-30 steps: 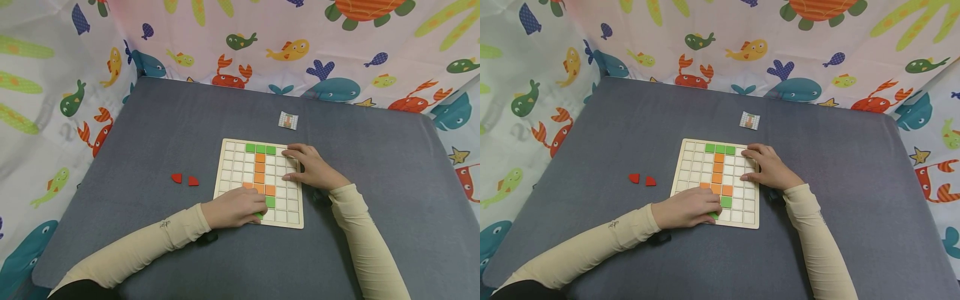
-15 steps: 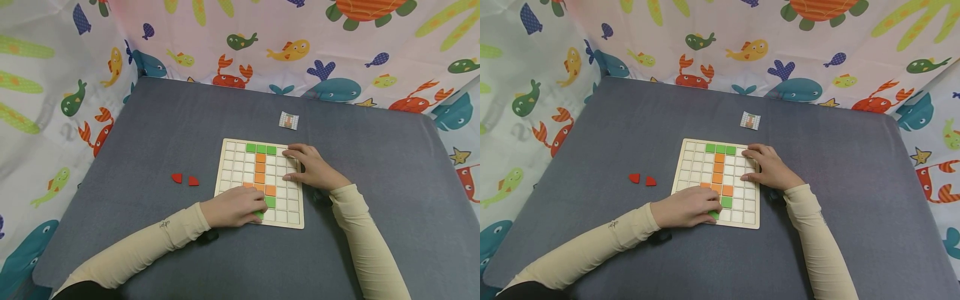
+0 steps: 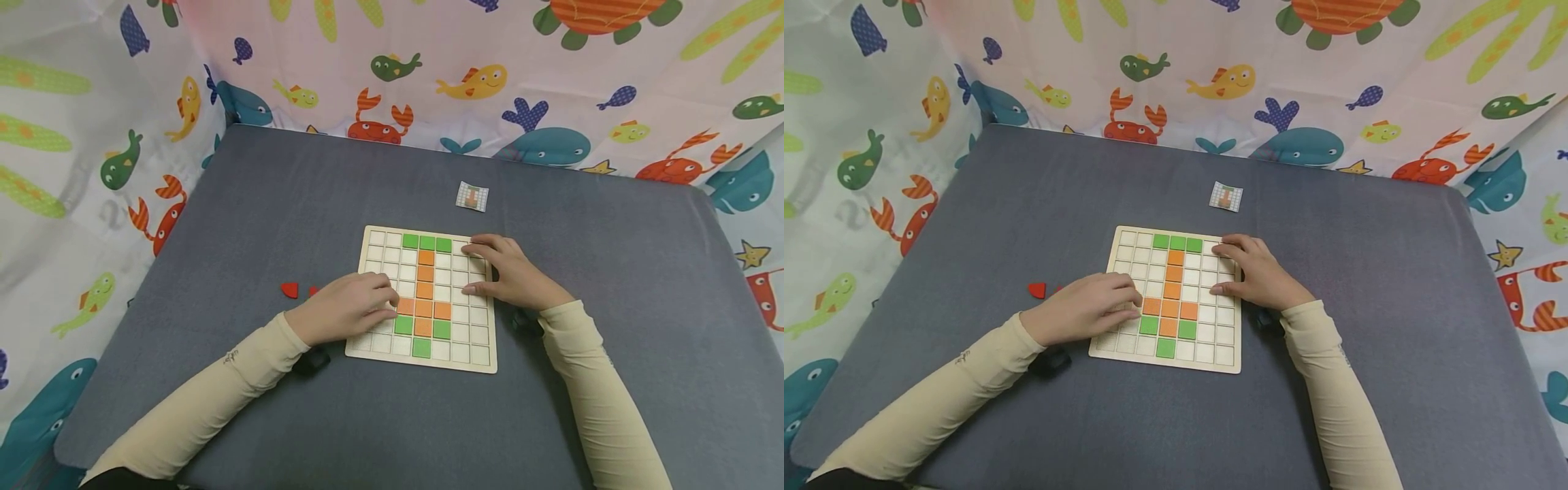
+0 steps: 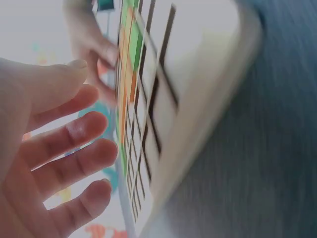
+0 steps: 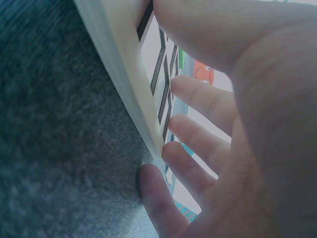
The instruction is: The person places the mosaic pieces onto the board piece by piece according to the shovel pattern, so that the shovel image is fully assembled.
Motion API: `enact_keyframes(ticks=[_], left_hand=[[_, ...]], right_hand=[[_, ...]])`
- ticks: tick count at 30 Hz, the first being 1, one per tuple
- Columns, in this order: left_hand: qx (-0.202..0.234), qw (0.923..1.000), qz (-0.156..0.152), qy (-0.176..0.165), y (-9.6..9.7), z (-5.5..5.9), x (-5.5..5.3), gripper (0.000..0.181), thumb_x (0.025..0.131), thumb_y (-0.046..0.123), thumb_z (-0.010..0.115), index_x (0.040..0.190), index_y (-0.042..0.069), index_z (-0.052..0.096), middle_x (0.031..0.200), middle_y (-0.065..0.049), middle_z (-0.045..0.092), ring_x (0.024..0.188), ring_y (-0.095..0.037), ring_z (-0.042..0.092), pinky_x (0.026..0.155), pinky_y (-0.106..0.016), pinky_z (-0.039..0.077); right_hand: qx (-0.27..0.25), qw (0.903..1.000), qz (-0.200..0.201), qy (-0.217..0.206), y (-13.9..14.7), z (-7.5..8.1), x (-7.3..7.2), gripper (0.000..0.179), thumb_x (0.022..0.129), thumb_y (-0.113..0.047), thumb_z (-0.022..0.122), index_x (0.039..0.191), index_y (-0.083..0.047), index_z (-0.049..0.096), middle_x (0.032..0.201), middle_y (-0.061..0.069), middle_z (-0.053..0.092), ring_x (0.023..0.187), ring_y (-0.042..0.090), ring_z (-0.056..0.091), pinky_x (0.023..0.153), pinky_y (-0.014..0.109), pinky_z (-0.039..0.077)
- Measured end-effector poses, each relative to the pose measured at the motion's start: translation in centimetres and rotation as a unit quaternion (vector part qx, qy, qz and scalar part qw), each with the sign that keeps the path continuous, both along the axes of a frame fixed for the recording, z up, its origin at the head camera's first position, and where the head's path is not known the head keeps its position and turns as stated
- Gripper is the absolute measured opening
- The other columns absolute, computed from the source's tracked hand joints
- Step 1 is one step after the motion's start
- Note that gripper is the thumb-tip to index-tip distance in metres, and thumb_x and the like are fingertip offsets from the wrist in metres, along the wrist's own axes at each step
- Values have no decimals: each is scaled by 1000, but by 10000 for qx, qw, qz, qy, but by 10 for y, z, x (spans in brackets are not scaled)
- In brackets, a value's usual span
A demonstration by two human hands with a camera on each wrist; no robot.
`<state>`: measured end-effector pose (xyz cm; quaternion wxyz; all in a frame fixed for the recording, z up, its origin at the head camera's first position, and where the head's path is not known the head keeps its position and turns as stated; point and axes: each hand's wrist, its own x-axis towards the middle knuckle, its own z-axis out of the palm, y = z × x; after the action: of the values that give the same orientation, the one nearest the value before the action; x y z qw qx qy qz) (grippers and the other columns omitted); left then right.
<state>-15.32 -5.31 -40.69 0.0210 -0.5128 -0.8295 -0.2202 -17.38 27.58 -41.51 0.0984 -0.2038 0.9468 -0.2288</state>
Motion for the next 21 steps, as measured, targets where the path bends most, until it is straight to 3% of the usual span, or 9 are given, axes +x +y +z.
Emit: enact_keyframes(ticks=[6, 14, 21], left_hand=[[-53, 9979, 628, -114, -26, 3, -11, 12, 93, 25, 65, 97, 14, 69, 91, 3, 61, 75, -9, 51, 72, -28, 45], [-65, 9939, 1088, -151, -57, -2, -19, 14, 91, 26, 67, 99, 15, 69, 93, 3, 61, 75, -10, 54, 71, -31, 46], [-458, 9875, 1441, -434, -88, -2, -22, 24, 87, 34, 71, 102, 16, 68, 93, 1, 60, 73, -11, 52, 67, -30, 45]], right_hand=[[-26, 10000, 26, 18, 0, 0, 0, 71, 79, -39, 78, 139, -14, 49, 146, 11, 35, 131, 32, 28, 103, 53, 31], [-19, 10000, 13, -60, 1, 0, 0, 72, 79, -42, 77, 140, -15, 48, 147, 11, 34, 132, 33, 27, 103, 54, 30], [-66, 10000, 63, -11, 2, -1, 0, 72, 79, -42, 77, 140, -15, 48, 147, 11, 34, 132, 33, 27, 103, 54, 30]])
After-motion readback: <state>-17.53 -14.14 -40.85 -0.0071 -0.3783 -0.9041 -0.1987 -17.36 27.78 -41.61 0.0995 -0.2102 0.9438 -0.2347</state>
